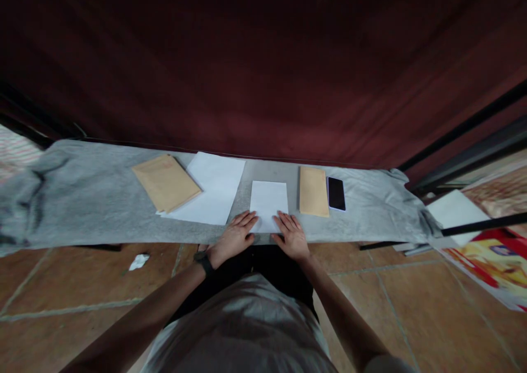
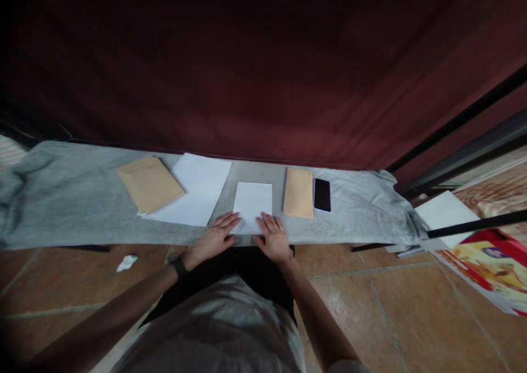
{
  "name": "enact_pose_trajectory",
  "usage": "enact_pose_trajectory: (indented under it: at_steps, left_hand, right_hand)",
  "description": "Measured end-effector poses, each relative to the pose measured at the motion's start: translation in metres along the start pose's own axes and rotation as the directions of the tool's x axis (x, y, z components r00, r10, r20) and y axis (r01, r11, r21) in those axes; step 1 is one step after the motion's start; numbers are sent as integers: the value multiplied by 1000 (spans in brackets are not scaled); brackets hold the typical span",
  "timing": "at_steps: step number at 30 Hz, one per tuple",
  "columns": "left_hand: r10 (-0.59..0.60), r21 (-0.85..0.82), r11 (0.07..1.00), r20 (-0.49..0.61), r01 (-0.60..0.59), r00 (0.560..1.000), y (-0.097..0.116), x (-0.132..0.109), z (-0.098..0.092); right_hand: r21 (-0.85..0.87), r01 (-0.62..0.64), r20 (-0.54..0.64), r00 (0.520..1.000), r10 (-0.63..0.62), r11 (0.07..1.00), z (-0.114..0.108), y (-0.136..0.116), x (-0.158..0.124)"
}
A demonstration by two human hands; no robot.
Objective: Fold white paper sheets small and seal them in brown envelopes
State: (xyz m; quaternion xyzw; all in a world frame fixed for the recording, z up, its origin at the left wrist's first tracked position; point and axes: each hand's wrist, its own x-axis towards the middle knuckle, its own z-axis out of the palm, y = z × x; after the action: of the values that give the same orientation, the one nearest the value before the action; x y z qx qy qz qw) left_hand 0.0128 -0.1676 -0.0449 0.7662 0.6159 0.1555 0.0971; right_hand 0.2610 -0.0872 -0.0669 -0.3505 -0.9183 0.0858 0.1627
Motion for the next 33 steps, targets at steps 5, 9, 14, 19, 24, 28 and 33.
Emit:
enact_pose_trajectory:
  at_steps: [5, 9, 14, 19, 24, 28, 33]
  left_hand:
    - [9, -4, 1000, 3, -9, 1000, 0, 8, -1]
    - [51, 37, 998, -17, -50, 999, 2, 10, -3]
    - [45, 53, 998, -40, -43, 998, 2, 16, -7]
    - [-51, -96, 995, -153, 37, 987, 1, 19, -6]
    - [-105, -253, 966, -220, 47, 970, 2, 12, -12]
    - [-212, -423, 903, -276, 79, 938, 2, 15, -21]
    - [-353, -742, 663, -196, 97, 915, 10, 32, -38]
  right_hand:
    - [9, -14, -16, 1000, 14, 1000, -3, -2, 0]
    - [17, -25, -14, 1000, 26, 1000, -5, -3, 0]
    - [75, -23, -19, 1000, 25, 997, -6, 1, 1]
    - [195, -45, -76, 995, 61, 980, -5, 7, 7]
    - [427, -126, -189, 956, 225, 895, -10, 11, 11]
    - [615, -151, -247, 896, 370, 774, -34, 6, 22]
    - [734, -119, -301, 826, 477, 668, -79, 1, 54]
